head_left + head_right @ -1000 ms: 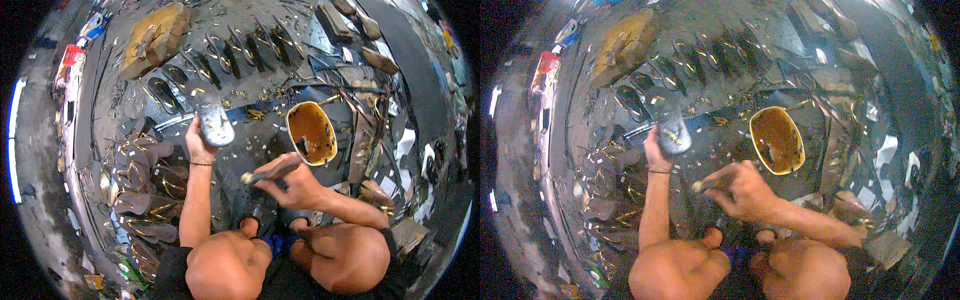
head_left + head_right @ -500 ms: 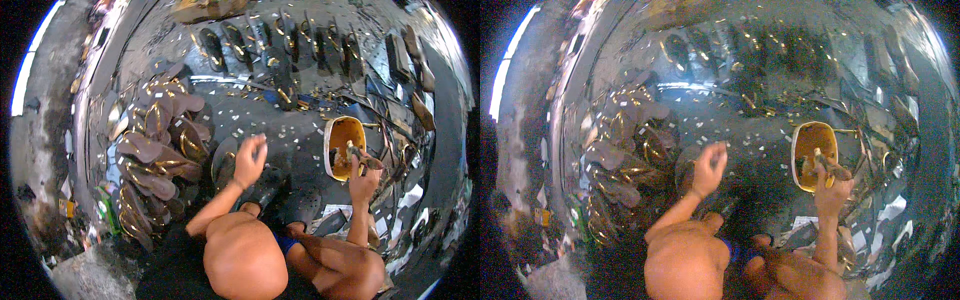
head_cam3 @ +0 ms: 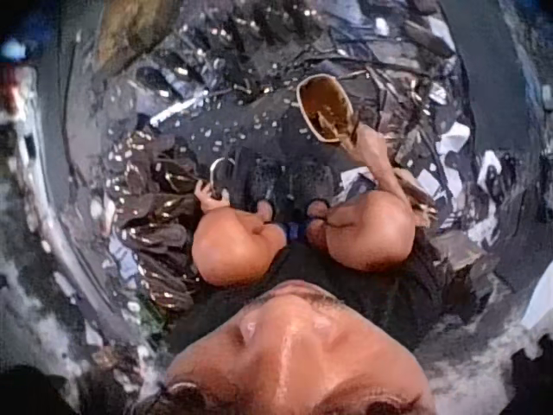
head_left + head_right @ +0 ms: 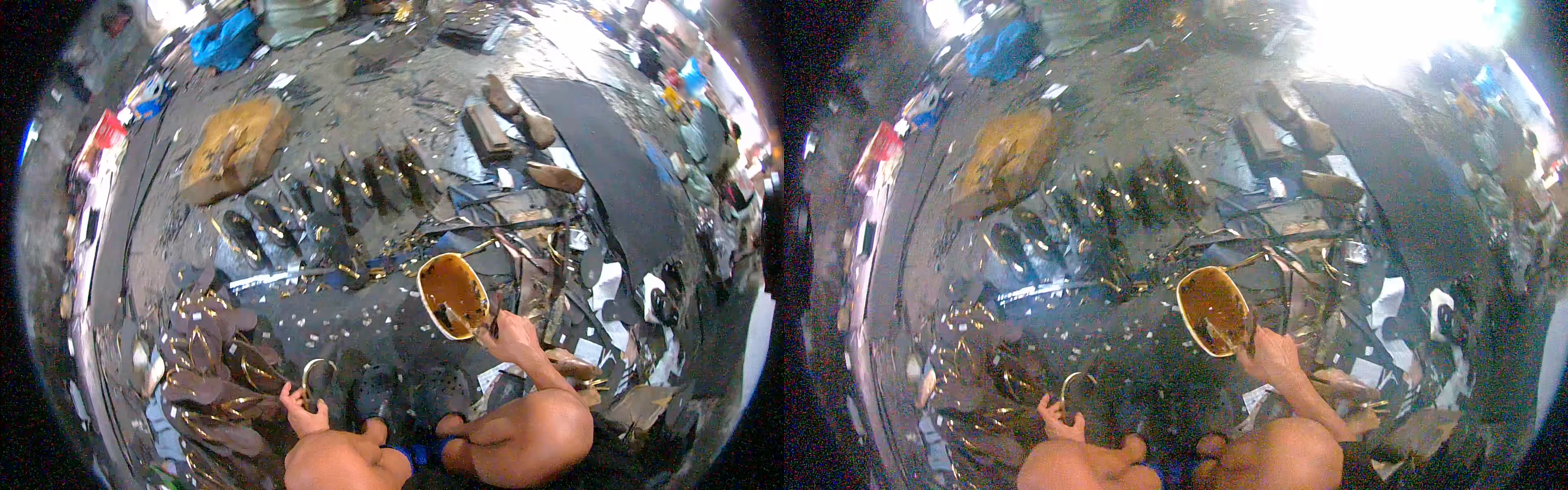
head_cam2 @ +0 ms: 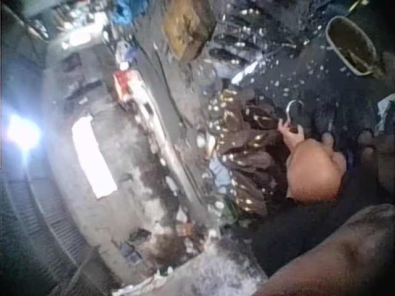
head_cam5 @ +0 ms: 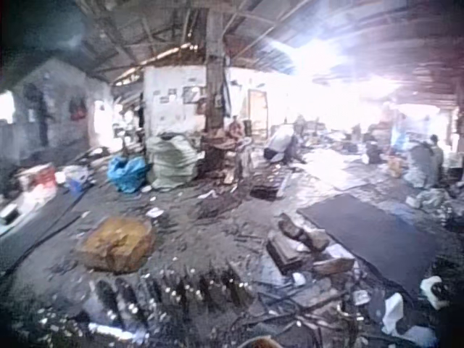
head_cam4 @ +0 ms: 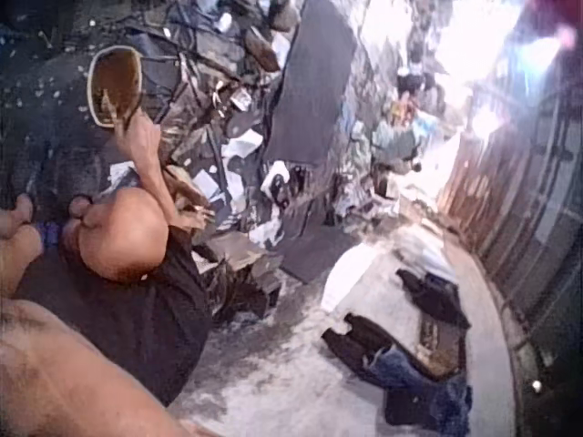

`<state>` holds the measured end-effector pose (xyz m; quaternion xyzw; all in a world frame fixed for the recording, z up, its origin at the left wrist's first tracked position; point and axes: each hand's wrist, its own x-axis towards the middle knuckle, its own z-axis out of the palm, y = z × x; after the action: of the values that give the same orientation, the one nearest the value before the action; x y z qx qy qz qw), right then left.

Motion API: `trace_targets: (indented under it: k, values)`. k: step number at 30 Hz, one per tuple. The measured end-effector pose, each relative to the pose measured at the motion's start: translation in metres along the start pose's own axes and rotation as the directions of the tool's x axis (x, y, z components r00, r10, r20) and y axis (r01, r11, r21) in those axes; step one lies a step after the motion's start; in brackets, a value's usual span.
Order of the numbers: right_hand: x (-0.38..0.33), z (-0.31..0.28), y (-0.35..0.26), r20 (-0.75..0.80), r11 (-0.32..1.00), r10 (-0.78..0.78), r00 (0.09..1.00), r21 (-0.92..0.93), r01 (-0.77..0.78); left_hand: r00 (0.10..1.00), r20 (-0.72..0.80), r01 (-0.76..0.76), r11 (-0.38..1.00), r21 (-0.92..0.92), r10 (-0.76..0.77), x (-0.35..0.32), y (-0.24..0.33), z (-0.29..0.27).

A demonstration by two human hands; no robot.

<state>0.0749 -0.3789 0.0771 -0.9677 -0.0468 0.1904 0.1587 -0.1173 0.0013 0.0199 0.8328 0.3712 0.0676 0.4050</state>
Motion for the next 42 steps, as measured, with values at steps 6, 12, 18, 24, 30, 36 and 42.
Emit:
trace_targets:
  k: [6,12,18,24,30,36,42]
  values:
    - [-0.022,-0.005,0.021,0.193,0.998,0.047,0.98,0.018,-0.052,0.741,0.597,-0.379,0.926,-0.004,0.306,0.028,0.001,0.066]
    - [-0.006,0.002,0.0,0.02,0.349,-0.086,0.996,0.937,0.011,0.536,0.788,-0.649,0.745,0.154,0.303,0.06,0.028,0.1]
    - [0.023,-0.044,-0.105,-0.472,0.483,-0.341,0.813,0.654,0.582,0.646,0.762,0.609,0.626,-0.487,-0.037,0.067,0.146,0.079]
    - [0.034,-0.003,-0.152,-0.51,0.389,-0.577,0.637,0.514,0.764,0.576,0.744,0.643,0.376,-0.668,0.338,0.091,0.135,0.082]
    - [0.092,-0.029,-0.126,-0.445,0.58,-0.263,0.856,0.636,0.509,0.588,0.759,0.726,0.231,-0.648,0.279,0.095,0.121,0.075]
    - [0.019,0.005,-0.141,-0.441,0.378,-0.563,0.699,0.615,0.693,0.606,0.735,0.719,0.187,-0.67,0.303,0.103,0.084,0.097]
    - [0.11,-0.028,-0.125,-0.337,0.527,-0.182,0.924,0.76,0.381,0.611,0.724,0.634,0.349,-0.69,0.321,0.078,0.149,0.076]
